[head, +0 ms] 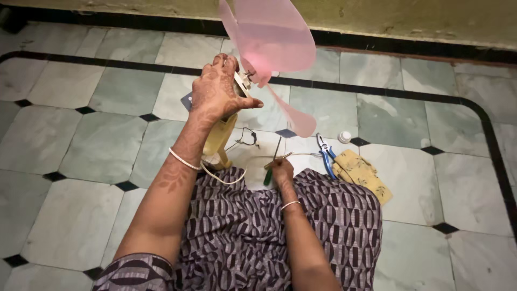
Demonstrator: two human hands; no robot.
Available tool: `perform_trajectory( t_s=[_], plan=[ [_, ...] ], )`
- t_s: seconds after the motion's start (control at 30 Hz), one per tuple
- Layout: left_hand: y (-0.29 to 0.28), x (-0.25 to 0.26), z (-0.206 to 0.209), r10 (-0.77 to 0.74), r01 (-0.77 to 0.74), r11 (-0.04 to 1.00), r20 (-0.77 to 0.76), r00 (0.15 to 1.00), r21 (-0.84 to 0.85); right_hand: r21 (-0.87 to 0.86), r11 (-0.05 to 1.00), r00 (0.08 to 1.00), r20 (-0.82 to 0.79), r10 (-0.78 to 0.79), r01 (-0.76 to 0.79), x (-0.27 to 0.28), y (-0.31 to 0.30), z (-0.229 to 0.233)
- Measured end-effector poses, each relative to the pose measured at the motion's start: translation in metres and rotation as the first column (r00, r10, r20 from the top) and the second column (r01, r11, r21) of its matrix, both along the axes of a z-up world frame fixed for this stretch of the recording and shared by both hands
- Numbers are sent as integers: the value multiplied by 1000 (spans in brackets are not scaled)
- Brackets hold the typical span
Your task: The person sits on the floor and cleans a disassembled electric fan. They wipe the fan blades and motor housing with a cloth, use a screwdriver to adjust the motor, and reattach the fan blades to the motor shaft.
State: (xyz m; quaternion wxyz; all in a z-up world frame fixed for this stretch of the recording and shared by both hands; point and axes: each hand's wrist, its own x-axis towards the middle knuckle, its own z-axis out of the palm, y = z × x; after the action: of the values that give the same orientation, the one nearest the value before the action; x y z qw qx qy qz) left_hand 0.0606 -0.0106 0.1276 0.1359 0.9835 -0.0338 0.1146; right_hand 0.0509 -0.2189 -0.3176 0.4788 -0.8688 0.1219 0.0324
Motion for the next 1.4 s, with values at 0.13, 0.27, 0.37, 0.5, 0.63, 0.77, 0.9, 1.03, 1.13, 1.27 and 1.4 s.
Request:
perform_trajectory(
  t_s=[0.13,0.27,0.37,0.5,0.63,0.77,0.9,1.03,1.13,1.27,1.4],
  plan=[
    [0,-2,-2,21,-22,1000,-94,995,-9,118,993,991,133,11,-27,-8,5,39],
    [-1,-3,-5,7,-7,1000,-48,999,-11,-284,921,957,-188,220,-267,-34,31,71],
    [-1,-3,-5,-1,1,1000,0,1000,-1,-340,844,890,-346,297,-414,-36,52,73],
    [-2,-5,-8,9,-9,1000,-23,1000,-7,-260,916,951,-144,275,-305,-37,59,66],
    [0,-7,-7,-14,15,1000,64,998,-20,-101,993,993,85,77,-68,-52,53,126],
    [4,-8,-8,-3,3,999,-5,1000,-45,-254,954,987,-11,159,-156,-90,24,268],
    [2,-8,-5,-8,9,999,13,1000,-46,-345,934,860,445,249,-92,-161,-1,393],
    [-5,-10,-3,-17,17,999,-12,1000,-33,-242,970,857,500,127,-2,-153,22,425],
    [-13,-12,-2,20,-21,1000,-36,999,-13,-204,979,813,565,139,-26,-123,37,413],
    [-13,-16,-4,30,-30,999,17,999,-25,-229,973,773,618,145,0,-103,54,391],
    [-9,-16,-10,15,-14,1000,73,997,-20,-274,962,803,574,158,7,-90,63,382]
  ],
)
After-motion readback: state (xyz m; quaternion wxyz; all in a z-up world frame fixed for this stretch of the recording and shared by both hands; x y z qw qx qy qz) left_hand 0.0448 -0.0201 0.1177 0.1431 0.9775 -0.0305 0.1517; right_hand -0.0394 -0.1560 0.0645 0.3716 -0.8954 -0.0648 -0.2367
